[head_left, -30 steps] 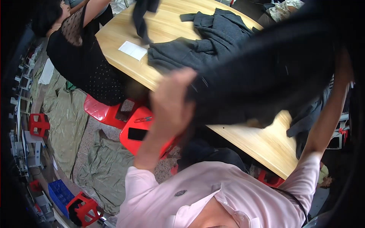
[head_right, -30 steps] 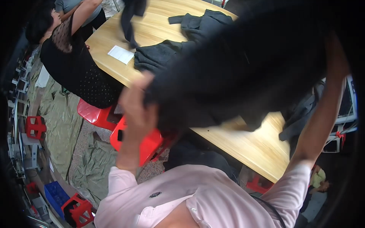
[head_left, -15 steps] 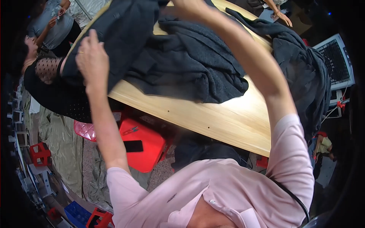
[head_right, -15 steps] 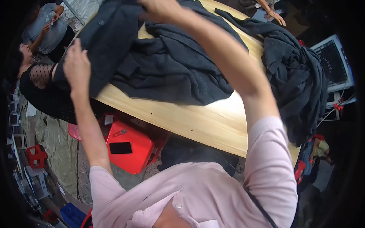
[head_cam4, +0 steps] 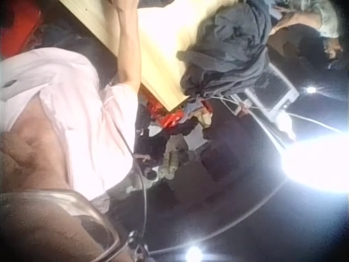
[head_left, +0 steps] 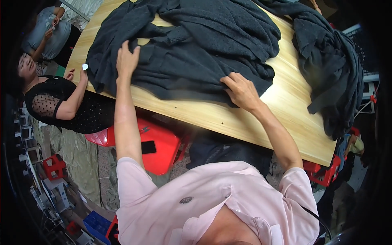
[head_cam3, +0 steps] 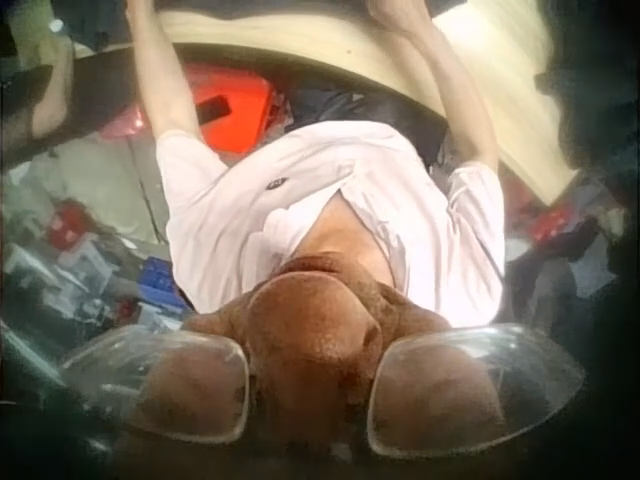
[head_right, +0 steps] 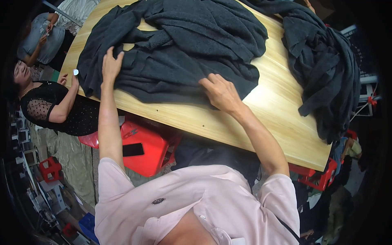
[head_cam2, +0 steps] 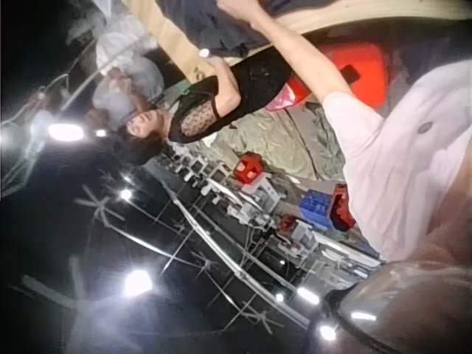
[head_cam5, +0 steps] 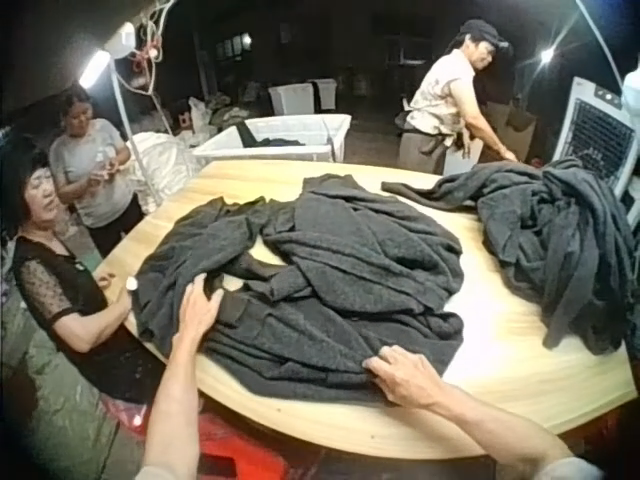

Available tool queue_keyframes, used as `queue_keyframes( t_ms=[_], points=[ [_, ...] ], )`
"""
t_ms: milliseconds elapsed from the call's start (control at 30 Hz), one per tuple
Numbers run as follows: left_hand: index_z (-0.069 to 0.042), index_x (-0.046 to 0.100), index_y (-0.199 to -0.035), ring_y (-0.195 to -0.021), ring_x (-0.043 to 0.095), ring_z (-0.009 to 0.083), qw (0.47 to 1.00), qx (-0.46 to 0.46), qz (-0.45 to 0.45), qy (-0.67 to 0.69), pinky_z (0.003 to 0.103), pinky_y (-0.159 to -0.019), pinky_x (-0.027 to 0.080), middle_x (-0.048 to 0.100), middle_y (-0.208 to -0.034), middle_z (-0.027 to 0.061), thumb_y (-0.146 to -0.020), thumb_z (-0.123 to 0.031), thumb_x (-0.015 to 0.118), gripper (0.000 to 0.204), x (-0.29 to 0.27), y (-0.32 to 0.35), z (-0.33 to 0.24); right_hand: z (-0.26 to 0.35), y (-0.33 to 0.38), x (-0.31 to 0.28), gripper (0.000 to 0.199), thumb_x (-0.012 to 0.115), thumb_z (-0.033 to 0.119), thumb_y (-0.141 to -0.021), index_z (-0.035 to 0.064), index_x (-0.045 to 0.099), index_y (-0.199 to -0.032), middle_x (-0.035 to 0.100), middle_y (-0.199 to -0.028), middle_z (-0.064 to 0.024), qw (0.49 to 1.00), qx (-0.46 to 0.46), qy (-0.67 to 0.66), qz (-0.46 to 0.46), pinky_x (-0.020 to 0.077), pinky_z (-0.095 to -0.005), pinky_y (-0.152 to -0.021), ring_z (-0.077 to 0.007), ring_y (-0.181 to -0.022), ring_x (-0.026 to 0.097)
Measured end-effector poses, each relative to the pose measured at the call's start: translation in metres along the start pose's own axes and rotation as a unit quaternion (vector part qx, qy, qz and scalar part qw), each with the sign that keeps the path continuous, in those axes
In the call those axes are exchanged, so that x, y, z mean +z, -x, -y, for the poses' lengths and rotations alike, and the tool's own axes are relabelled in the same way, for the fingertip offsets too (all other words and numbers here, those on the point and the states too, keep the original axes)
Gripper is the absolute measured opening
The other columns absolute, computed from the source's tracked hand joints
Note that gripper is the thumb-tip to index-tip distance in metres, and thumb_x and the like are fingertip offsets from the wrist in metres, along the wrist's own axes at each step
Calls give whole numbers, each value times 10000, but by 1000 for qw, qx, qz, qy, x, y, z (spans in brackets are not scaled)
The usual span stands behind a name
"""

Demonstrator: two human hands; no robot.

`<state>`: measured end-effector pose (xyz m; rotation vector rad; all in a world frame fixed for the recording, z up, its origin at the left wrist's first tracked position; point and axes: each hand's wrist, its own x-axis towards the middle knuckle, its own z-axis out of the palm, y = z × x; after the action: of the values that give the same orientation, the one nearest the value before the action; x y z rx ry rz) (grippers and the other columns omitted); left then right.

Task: Inspecting and trimming loose threads from finished garments on a work table.

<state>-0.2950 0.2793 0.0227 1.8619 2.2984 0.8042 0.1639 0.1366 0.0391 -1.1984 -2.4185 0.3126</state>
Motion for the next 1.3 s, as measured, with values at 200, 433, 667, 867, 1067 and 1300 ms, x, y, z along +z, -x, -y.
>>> queue_keyframes(
  t_ms=[200,433,667,867,1067,1300],
  points=[
    [-58,634,-1553,-1458,592,436,998,28,52,15,490,-1211,475,631,-1561,272,-1042,-495,714,677,-2,-5,22,-7,114,-61,450,808,-47,-799,64,670,-1212,603,-1070,-149,993,114,16,30,556,-477,-940,-386,-1082,654],
    [-4,758,-1336,-1330,679,418,959,232,13,162,484,-1145,528,736,-1389,237,-989,-396,840,529,8,159,-142,7,188,-83,376,730,0,-825,52,643,-1186,570,-1036,-176,968,247,27,46,551,-475,-948,-407,-1078,644],
    [-83,675,-1500,-1544,517,429,921,309,168,167,605,-1317,278,670,-1538,180,-957,-490,823,695,-8,253,-174,10,224,-117,612,864,55,-816,74,663,-1393,621,-1109,-171,955,291,-63,8,553,-496,-1009,-408,-1143,663],
    [28,771,-1214,-1403,655,352,902,221,232,289,516,-1299,332,771,-1343,184,-1012,-185,758,294,-12,271,-167,-33,261,-127,491,786,-51,-767,60,730,-1242,635,-1035,-141,972,193,128,42,565,-473,-877,-363,-1025,672],
    [67,701,-1051,-841,584,131,862,3,383,333,330,-771,496,630,-861,83,-1028,-186,768,262,-29,274,-176,-56,285,-143,486,782,-60,-752,58,709,-1218,629,-1022,-157,960,244,136,-2,540,-486,-917,-385,-1025,663],
    [-21,426,-848,-1275,688,421,853,231,418,211,452,-1087,532,745,-1308,230,-797,44,796,379,-48,285,-204,-62,249,-169,510,917,91,-860,38,686,-1312,731,-1249,-94,904,314,-281,-68,609,-362,-862,-227,-1001,756]
  ],
)
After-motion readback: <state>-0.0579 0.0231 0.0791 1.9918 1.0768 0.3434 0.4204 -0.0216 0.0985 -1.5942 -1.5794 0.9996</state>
